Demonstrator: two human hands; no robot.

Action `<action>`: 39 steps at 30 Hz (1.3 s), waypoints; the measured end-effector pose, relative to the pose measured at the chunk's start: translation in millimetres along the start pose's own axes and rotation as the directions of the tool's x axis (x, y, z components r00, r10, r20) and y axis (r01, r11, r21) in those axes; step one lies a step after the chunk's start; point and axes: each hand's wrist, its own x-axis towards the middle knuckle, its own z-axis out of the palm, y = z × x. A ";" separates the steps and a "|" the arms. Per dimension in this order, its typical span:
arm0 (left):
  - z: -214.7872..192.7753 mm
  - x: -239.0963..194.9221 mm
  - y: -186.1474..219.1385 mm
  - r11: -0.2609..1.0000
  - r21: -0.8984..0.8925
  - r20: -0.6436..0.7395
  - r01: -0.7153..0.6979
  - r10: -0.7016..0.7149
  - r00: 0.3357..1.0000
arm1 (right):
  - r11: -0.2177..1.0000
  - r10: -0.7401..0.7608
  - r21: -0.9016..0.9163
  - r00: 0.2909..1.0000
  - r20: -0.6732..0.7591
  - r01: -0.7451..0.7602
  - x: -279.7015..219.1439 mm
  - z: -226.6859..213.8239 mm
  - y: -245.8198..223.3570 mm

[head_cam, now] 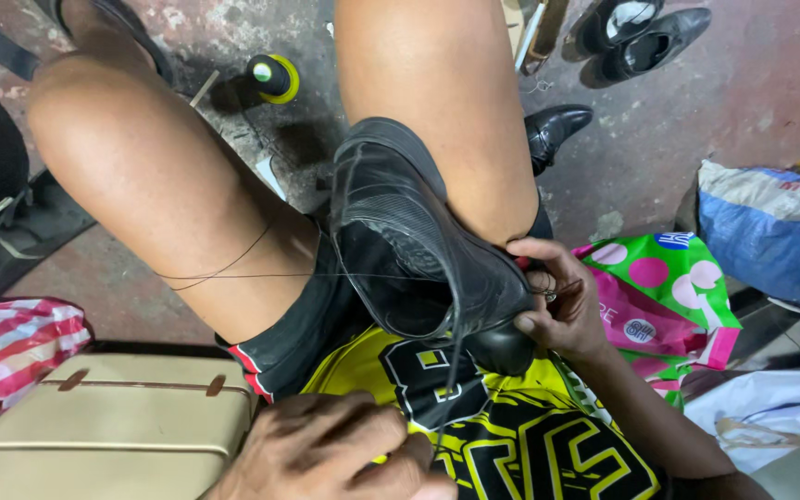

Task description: The person sits on the floor with a black shoe resting on their lap. They use a needle and thread to sew the sole of the shoe, repeatedly pulling the thread through the material and tightening the stitches.

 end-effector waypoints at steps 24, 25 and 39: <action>8.3 32.5 -109.0 0.670 -0.326 0.277 0.667 -0.607 0.745 | 0.960 0.277 -0.108 0.934 0.224 -0.259 46.5 47.4 -58.3; 10.9 23.6 -112.5 0.626 -0.361 0.263 0.692 -0.643 0.719 | 0.948 0.315 -0.129 0.913 0.258 -0.291 52.5 53.5 -65.9; 41.6 -58.6 -107.6 0.403 -0.645 0.118 0.650 -0.787 0.605 | 0.540 0.276 -0.807 0.856 0.436 0.238 96.9 44.4 -127.5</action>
